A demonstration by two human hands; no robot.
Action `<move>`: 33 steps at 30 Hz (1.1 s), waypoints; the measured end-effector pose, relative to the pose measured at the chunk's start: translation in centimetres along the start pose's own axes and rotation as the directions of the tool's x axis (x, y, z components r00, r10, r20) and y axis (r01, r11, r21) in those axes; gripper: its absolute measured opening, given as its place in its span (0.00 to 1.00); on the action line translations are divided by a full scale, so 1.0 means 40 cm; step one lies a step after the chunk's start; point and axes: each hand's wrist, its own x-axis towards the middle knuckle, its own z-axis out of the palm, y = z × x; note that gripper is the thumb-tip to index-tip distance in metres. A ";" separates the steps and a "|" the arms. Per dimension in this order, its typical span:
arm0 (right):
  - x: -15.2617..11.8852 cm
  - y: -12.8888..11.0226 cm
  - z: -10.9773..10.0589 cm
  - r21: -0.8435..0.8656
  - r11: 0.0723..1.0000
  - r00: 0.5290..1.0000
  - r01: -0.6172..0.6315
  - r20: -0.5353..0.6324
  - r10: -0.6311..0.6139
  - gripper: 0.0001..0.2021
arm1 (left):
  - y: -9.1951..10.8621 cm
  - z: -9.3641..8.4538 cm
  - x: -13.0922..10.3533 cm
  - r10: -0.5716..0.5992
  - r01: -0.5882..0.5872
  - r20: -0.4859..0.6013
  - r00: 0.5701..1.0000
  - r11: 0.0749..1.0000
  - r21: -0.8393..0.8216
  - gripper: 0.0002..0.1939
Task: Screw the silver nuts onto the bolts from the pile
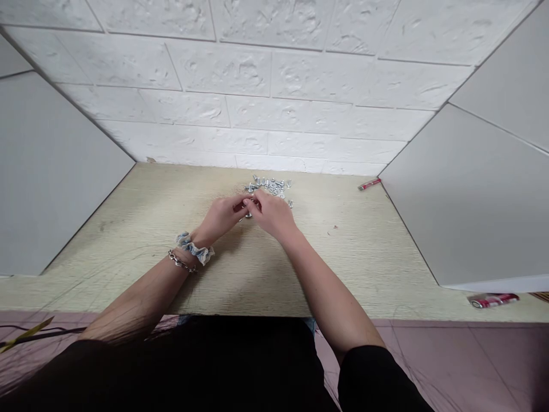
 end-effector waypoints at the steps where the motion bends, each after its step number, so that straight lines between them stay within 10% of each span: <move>1: 0.000 0.000 0.000 -0.003 1.000 1.000 -0.003 0.000 0.003 0.13 | 0.001 0.000 0.000 -0.002 0.002 0.005 1.000 1.000 -0.003 0.12; 33: -0.001 -0.001 0.003 -0.055 0.998 1.000 0.030 -0.002 -0.030 0.15 | 0.006 -0.007 0.005 -0.060 0.061 0.019 0.998 0.998 -0.027 0.13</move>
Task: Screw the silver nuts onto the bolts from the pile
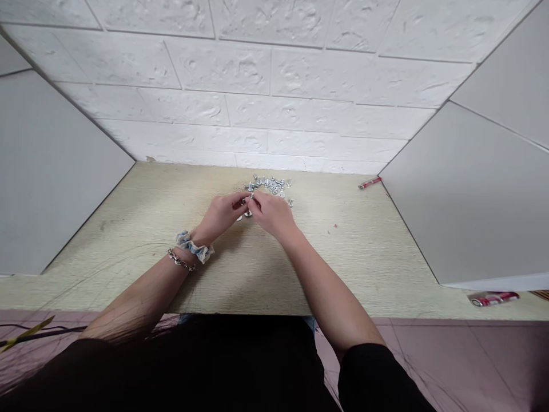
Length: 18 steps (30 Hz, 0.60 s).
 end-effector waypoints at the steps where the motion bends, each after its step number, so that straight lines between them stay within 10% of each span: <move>1: 0.000 0.000 0.000 -0.002 1.000 1.000 0.001 0.002 -0.001 0.15 | 0.000 0.000 0.000 0.001 -0.001 0.007 1.000 1.000 0.003 0.13; 18: 0.003 0.006 0.010 -0.090 0.996 0.999 -0.005 0.040 0.009 0.15 | -0.005 0.012 -0.002 0.025 -0.029 0.103 0.994 0.999 0.037 0.11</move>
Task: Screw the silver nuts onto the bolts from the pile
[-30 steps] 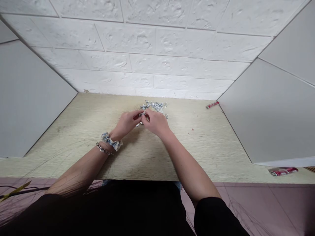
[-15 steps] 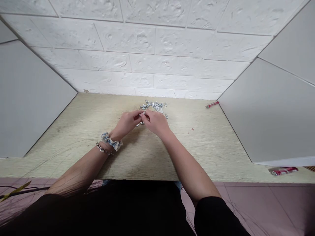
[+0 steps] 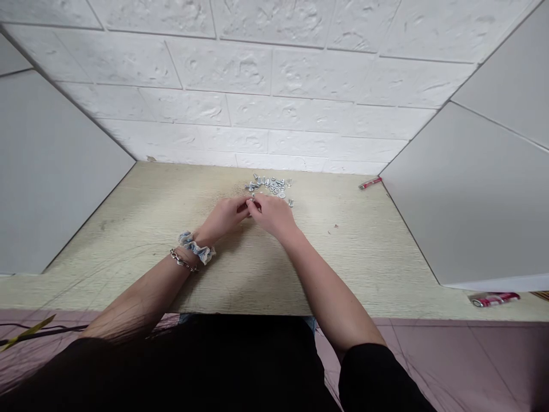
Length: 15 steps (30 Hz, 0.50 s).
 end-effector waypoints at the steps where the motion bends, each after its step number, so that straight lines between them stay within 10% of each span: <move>1: 0.000 0.000 0.000 -0.001 1.000 1.000 0.001 0.002 -0.001 0.15 | 0.000 0.000 0.000 0.003 -0.003 -0.002 1.000 1.000 -0.001 0.11; 15: -0.003 0.000 -0.004 0.038 0.999 1.000 0.002 0.002 -0.002 0.13 | -0.005 -0.004 0.000 0.008 -0.008 -0.018 1.000 1.000 -0.013 0.12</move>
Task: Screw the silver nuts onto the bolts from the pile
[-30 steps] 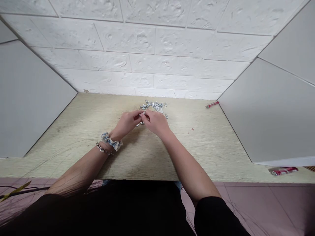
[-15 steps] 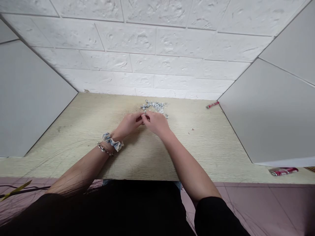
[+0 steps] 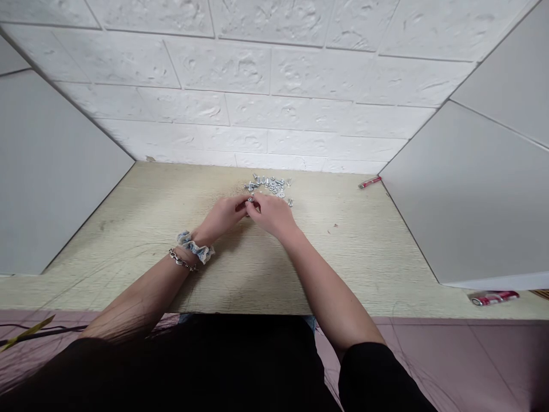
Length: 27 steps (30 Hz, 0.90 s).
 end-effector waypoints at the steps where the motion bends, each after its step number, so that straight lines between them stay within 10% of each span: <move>1: 0.000 0.000 0.000 0.002 1.000 1.000 -0.002 -0.001 0.002 0.13 | 0.000 0.000 0.000 0.001 -0.001 0.001 1.000 1.000 -0.004 0.12; 27: -0.001 0.001 0.004 0.152 0.981 0.993 0.118 -0.037 -0.114 0.13 | -0.005 -0.003 0.005 -0.064 0.061 -0.102 0.993 0.998 -0.029 0.14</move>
